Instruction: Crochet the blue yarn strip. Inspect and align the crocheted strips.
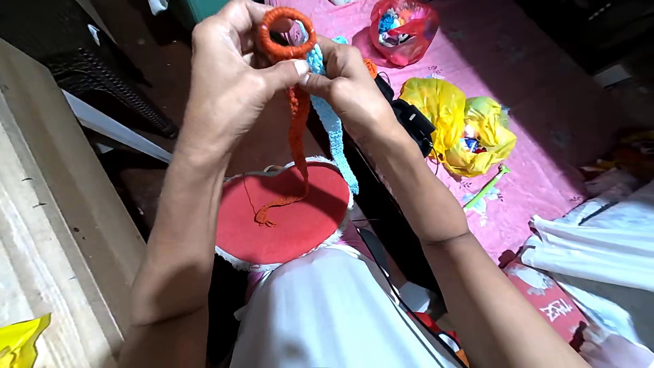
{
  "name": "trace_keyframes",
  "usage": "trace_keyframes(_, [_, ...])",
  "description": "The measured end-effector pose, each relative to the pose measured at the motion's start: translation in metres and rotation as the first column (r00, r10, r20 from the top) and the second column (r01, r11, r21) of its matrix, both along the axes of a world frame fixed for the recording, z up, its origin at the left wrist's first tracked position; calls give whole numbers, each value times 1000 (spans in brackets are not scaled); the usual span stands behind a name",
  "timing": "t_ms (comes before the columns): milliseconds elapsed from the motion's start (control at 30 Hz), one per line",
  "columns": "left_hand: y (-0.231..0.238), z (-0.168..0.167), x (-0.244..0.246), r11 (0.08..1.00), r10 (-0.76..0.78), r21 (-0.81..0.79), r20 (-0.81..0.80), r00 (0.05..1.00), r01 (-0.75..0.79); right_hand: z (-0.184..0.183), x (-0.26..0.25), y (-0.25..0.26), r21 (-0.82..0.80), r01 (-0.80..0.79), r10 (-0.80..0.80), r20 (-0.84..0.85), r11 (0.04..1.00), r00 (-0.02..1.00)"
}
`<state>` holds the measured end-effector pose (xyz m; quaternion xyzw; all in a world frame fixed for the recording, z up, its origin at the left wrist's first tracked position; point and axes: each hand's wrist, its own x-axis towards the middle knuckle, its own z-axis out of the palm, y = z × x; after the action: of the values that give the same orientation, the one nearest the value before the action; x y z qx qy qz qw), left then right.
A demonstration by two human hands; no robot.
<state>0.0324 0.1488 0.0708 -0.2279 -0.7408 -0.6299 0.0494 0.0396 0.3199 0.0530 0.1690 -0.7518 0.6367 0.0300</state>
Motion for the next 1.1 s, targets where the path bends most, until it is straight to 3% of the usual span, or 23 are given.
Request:
trace_keyframes(67, [-7, 4, -8, 992, -54, -116, -5, 999, 53, 6, 1, 1, -8, -42, 42, 46, 999, 998])
trace_keyframes(233, [-7, 14, -11, 971, -168, -183, -55, 984, 155, 12, 0, 3, -148, -140, 158, 125, 979, 979])
trace_keyframes(400, [-6, 9, -15, 918, -152, -388, -152, 977, 83, 9, -1, 6, -136, -160, 181, 159, 978, 971])
trace_keyframes(567, [-2, 10, -7, 979, -139, -157, -68, 988, 127, 22, 1, 4, -169, -179, 201, 124, 969, 972])
trace_keyframes(667, [3, 19, -2, 996, -73, -57, -67, 995, 69, 30, 2, 2, -186, -179, 193, 56, 966, 980])
trace_keyframes(800, [1, 47, -2, 999, 41, 26, -174, 984, -37, 28, 12, -4, -349, -114, 39, -217, 930, 975])
trace_keyframes(867, [-2, 63, -1, 995, 6, 97, -214, 977, 15, 20, 16, -2, -390, -143, -7, -360, 910, 933])
trace_keyframes(933, [-4, 72, 0, 995, -15, 98, -196, 980, 35, 11, 16, 0, -316, -116, -45, -459, 942, 887])
trace_keyframes(1033, [0, 82, 6, 998, -58, 29, -118, 991, 62, 2, 16, -1, -146, 51, -119, -511, 988, 851])
trace_keyframes(1100, [5, 85, 13, 998, -67, 0, -111, 992, 68, 4, 18, -2, -140, 26, -93, -500, 990, 861])
